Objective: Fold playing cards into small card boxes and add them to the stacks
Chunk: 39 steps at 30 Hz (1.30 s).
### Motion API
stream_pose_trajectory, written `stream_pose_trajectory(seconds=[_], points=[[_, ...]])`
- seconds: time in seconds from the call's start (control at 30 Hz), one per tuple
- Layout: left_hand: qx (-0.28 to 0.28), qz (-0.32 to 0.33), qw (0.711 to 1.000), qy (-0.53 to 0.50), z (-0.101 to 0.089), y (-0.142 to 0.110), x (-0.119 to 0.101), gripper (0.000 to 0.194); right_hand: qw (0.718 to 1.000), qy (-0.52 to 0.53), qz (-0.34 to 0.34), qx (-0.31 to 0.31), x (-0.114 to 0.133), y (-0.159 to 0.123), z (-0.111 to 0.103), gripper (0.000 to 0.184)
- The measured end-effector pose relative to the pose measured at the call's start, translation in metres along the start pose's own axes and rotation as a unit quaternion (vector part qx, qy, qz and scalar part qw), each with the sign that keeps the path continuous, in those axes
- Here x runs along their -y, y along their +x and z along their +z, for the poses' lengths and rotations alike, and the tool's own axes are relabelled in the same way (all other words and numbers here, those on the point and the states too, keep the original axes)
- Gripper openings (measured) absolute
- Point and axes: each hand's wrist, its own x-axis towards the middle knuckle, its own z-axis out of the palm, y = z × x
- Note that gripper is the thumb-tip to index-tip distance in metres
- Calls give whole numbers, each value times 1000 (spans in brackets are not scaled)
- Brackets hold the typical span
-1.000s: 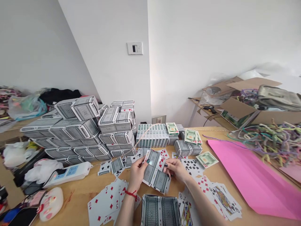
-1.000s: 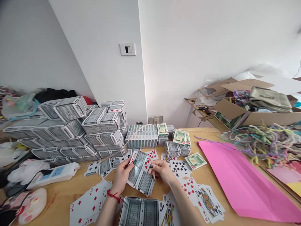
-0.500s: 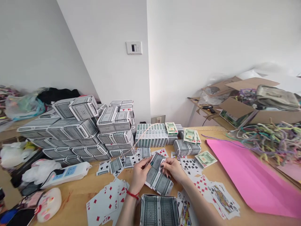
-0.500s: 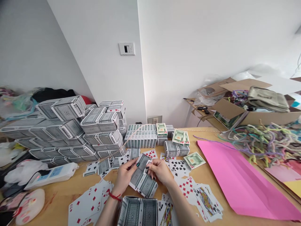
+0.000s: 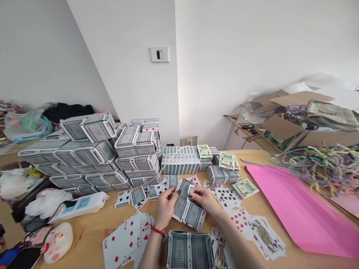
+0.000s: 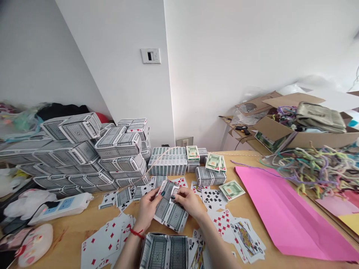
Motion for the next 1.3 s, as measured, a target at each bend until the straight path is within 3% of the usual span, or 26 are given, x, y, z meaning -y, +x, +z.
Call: stream_pose_trajectory(seconds=[0.1, 0.27, 0.4, 0.57, 0.73, 1.07, 1.3], points=[[-5, -8, 1000, -7, -1, 1, 1, 34, 999, -16, 10, 49, 4, -1, -4, 29], [-2, 3, 1000, -3, 0, -1, 1, 32, 997, -75, 24, 1, -1, -2, -2, 30], [10, 8, 1000, 2, 0, -1, 0, 31, 998, -61, 15, -30, -5, -1, 5, 29], [6, -6, 1000, 10, -2, 0, -3, 31, 998, 9, 36, 42, -4, 1, 6, 27], [22, -5, 1000, -4, -2, 1, -4, 32, 996, -10, 44, 80, -3, 0, -7, 30], [67, -6, 998, -12, -2, 0, -7, 31, 993, 4, 54, 109, -3, -3, -15, 34], [67, -1, 998, -4, -4, 0, -5, 30, 996, 1, 52, 79, -7, -2, -10, 35]])
